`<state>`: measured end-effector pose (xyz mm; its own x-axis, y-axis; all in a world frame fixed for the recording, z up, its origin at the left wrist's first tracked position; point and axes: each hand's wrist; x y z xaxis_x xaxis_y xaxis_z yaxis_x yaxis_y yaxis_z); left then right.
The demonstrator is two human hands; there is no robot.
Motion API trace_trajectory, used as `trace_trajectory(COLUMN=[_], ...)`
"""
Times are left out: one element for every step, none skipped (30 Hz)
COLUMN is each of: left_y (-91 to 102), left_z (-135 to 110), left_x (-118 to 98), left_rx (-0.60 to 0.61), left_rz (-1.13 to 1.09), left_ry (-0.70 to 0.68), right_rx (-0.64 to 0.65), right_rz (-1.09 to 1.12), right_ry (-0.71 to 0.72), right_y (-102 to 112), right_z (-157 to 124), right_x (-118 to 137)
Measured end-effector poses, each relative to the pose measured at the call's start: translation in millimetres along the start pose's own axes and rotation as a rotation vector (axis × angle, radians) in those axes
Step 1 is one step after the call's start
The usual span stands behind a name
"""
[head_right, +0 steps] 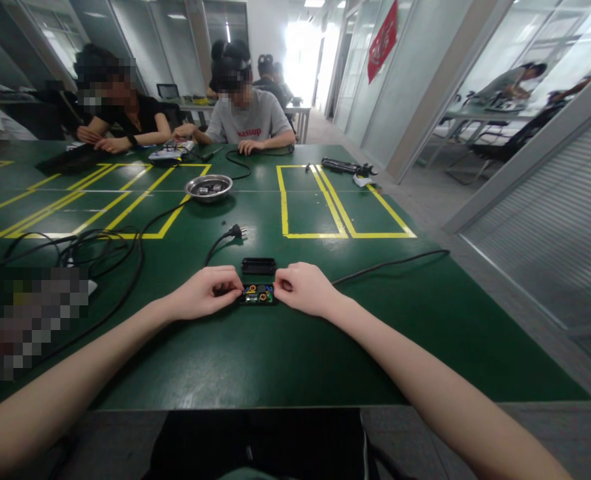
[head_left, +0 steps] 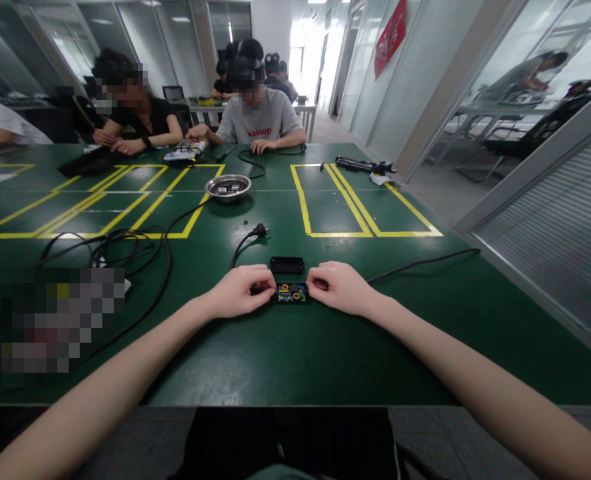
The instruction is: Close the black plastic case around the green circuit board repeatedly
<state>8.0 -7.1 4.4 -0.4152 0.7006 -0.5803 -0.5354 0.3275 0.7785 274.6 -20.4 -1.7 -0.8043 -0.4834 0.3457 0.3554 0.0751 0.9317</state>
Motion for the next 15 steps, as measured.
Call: trace_trajectory(left_y=[0.1,0.1,0.0,-0.1,-0.2,-0.3,-0.4,-0.4,-0.4,-0.4,-0.2,0.0,0.2,0.6,0.9], left_z=[0.6,1.3,1.9,2.5,2.9,3.3,3.4,3.5,3.5,3.5,3.5,3.5,3.5,3.6,3.6], left_x=[0.0,0.2,0.5,1.0,1.5,2.0,2.6,3.2,3.8,4.4,5.0,5.5,5.9,6.1,6.2], left_rx=[0.006,0.013,0.02,0.024,0.024,0.021,0.017,0.011,0.01,0.009,0.008,0.012,0.016,0.021,0.024], left_rz=[-0.003,-0.009,-0.014,-0.017,-0.018,-0.016,-0.014,-0.013,-0.016,-0.024,-0.035,-0.05,-0.064,-0.076,-0.083], left_ry=[-0.001,-0.003,-0.009,-0.017,-0.028,-0.037,-0.044,-0.048,-0.049,-0.046,-0.041,-0.034,-0.029,-0.024,-0.02], right_rx=[0.003,0.01,0.02,0.033,0.044,0.049,0.05,0.049,0.047,0.044,0.044,0.045,0.045,0.044,0.042], right_rz=[-0.027,-0.043,-0.05,-0.049,-0.046,-0.041,-0.036,-0.029,-0.019,-0.01,-0.002,0.004,0.009,0.011,0.012], right_ry=[-0.013,-0.026,-0.038,-0.049,-0.056,-0.06,-0.059,-0.057,-0.054,-0.05,-0.048,-0.046,-0.044,-0.043,-0.042], right_y=[0.7,1.4,2.2,2.9,3.5,3.9,4.1,4.1,3.9,3.5,3.1,2.6,2.2,1.8,1.4], right_z=[0.4,0.8,1.2,1.5,1.7,1.9,2.1,2.2,2.4,2.5,2.6,2.8,2.9,3.0,3.1], right_x=[2.0,3.8,5.3,6.5,7.2,7.4,7.3,6.9,6.3,5.6,4.8,4.2,3.8,3.6,3.7])
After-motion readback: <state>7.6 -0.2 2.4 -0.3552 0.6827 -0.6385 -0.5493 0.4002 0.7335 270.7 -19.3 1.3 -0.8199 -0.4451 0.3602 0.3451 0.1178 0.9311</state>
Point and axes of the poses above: each hand's wrist, its own z-axis towards the middle knuckle, its own y-axis out of the back of the hand, x = y × z, and after that the axes turned 3 degrees about -y, right-handed
